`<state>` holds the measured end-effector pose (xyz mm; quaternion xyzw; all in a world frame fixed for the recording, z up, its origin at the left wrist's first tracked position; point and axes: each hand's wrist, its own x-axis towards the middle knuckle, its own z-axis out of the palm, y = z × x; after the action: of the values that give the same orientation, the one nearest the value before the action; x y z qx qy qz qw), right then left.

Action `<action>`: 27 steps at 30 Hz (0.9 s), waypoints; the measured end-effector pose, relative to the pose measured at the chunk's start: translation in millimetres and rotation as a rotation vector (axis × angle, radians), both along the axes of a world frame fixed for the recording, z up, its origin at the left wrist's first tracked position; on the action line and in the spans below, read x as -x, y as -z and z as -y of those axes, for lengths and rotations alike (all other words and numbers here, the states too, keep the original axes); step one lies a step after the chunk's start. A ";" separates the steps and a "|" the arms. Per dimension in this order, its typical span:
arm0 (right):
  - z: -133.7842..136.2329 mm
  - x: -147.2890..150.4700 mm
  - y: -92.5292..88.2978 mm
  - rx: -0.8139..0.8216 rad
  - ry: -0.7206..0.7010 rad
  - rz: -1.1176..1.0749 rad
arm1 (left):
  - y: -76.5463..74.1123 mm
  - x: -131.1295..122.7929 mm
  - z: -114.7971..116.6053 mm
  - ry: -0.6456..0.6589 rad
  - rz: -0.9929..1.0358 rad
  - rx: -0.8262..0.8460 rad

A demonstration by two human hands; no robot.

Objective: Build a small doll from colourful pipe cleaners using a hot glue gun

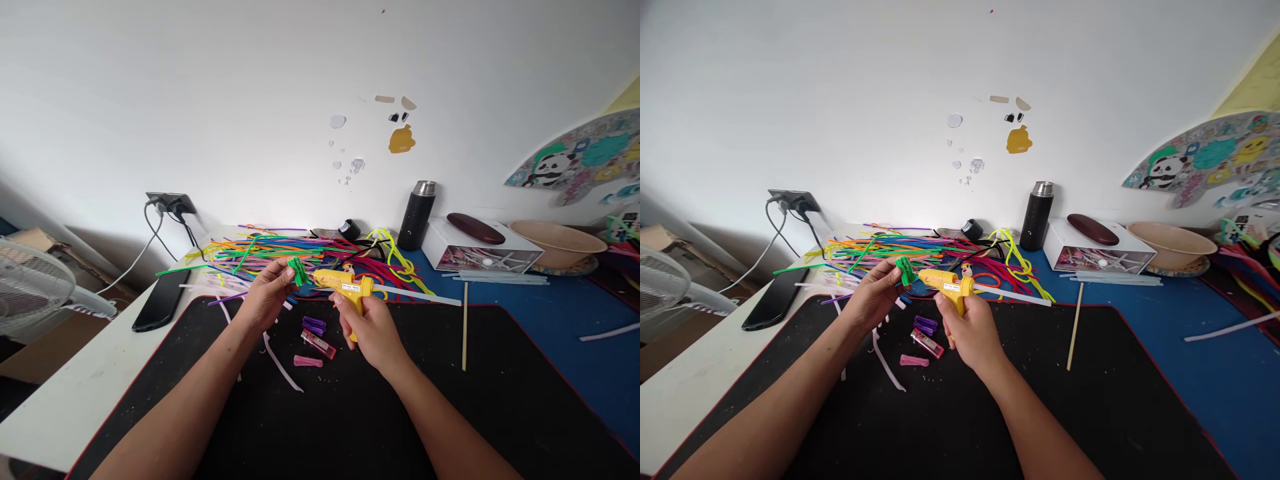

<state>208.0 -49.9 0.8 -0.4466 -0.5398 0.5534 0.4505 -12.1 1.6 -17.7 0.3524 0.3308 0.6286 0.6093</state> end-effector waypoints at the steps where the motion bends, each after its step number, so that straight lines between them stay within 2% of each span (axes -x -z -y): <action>1: 0.1 -0.1 -0.2 0.001 -0.001 -0.001 | 0.0 0.2 -0.1 0.000 0.005 -0.001; 10: 0.6 -0.3 -1.3 0.039 0.044 0.100 | -1.4 -1.6 0.5 -0.002 0.009 0.010; 19: 1.8 -0.6 6.5 -0.072 0.053 0.194 | -1.4 -2.0 0.5 0.006 -0.015 0.000; 27: 1.0 0.7 6.8 -0.100 0.071 0.239 | -2.7 -2.7 1.2 0.015 -0.018 -0.006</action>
<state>207.3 -50.9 -6.0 -0.5049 -0.6004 0.4526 0.4239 -9.4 0.4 -14.9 0.3622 0.3317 0.6219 0.6100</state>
